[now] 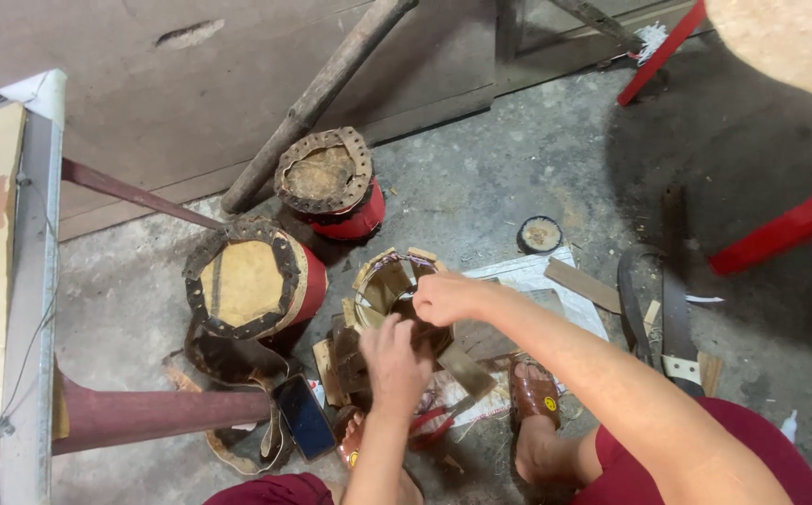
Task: Sanding and scraping the rim of a small wooden drum to repair or finish it, including applying adhesive and using pliers.
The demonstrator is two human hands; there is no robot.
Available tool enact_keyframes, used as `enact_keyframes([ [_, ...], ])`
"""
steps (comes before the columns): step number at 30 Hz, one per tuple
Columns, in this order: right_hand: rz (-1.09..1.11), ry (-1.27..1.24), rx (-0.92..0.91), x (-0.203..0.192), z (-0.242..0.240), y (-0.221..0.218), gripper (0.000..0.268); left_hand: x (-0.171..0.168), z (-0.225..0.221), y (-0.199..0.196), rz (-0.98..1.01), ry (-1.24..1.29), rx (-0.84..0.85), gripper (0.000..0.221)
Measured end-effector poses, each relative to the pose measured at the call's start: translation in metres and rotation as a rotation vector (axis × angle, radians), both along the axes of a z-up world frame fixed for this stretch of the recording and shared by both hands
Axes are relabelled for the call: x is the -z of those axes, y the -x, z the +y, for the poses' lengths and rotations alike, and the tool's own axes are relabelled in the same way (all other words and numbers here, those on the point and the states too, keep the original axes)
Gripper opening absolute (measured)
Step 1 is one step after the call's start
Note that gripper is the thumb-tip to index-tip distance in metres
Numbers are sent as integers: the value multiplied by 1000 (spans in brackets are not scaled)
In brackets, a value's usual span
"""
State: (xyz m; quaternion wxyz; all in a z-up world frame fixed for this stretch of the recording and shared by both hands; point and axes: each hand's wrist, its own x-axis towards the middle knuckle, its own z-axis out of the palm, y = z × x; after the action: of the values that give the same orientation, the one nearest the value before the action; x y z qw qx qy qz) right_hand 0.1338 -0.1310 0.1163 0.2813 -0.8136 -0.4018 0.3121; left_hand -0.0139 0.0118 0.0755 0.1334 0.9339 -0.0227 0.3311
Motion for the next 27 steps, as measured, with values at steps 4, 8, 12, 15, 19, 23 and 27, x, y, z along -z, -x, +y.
enact_keyframes([
  [4,153,-71,124,-17,2,19,30,20,19,-2,204,-24,108,16],
  [8,518,-393,442,-69,8,56,26,23,12,-5,352,36,42,11],
  [12,658,-666,845,-45,11,71,32,20,7,-9,258,69,39,5],
  [15,859,-743,1039,-37,15,89,26,16,3,-9,263,89,33,12],
  [19,1009,-798,1126,-36,16,100,24,25,1,-8,241,83,32,12],
  [23,1009,-848,1136,-40,19,106,28,27,3,-6,302,116,56,10],
  [27,1001,-874,1167,-43,23,114,28,21,1,-3,370,129,82,13],
])
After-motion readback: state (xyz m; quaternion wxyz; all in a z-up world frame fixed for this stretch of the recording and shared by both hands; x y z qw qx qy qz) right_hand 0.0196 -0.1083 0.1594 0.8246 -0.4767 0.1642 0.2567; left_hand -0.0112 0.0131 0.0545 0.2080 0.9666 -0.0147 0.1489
